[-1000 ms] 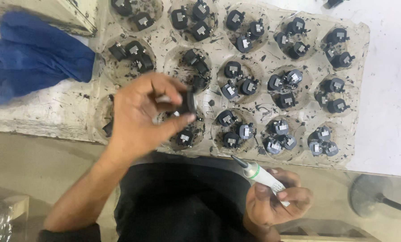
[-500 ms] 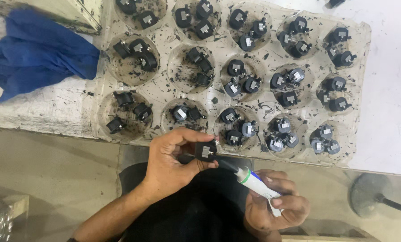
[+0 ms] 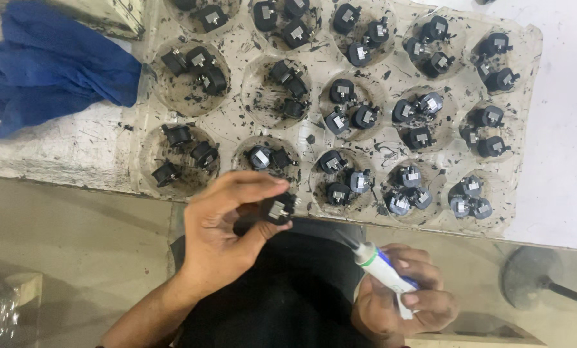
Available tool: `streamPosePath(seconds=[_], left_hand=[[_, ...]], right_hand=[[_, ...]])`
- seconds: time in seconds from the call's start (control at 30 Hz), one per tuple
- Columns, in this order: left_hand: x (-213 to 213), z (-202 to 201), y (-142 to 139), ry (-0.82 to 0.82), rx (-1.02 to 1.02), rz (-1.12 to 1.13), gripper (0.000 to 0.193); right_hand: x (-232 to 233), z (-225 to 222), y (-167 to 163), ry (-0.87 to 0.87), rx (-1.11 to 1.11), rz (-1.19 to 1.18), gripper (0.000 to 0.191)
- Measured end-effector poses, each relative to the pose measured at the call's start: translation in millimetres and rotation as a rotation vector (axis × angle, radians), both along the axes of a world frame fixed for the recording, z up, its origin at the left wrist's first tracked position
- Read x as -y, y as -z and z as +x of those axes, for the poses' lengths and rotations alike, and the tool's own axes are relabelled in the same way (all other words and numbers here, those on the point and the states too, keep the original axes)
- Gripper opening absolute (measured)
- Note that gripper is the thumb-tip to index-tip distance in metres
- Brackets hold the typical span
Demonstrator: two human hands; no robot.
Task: The person opens a small adhesive tube and applies glue to black plug components one at a time, holding each component in one hand while dispensing adhesive onto it with the tube, then places the treated component back into a compartmented tray on the workbench.
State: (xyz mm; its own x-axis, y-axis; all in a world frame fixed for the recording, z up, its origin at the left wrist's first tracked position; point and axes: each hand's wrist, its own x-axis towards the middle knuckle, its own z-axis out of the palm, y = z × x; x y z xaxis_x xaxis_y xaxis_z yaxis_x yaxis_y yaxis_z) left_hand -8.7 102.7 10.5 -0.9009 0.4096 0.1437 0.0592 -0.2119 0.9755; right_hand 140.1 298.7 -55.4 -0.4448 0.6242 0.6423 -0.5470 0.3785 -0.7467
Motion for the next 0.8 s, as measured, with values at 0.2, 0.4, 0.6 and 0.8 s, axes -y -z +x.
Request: streamPosePath(seconds=[0.2,0.4,0.6,0.8], left_hand=[[-11,9,2,0.132,0.219,-0.017,0.047],[-12,11,3,0.125,0.163,-0.008,0.047],[-12,11,3,0.147,0.217,0.021,0.047],[-14,12,6,0.165,0.257,0.039,0.049]], right_hand=[[4,5,-14,0.001,0.18,0.168,0.038],[1,2,-11,-0.012,0.121,0.179,0.044],[-10,2,-19,-0.115,0.216,0.395,0.039],[-10,-7,-18,-0.042,0.148,0.436,0.036]])
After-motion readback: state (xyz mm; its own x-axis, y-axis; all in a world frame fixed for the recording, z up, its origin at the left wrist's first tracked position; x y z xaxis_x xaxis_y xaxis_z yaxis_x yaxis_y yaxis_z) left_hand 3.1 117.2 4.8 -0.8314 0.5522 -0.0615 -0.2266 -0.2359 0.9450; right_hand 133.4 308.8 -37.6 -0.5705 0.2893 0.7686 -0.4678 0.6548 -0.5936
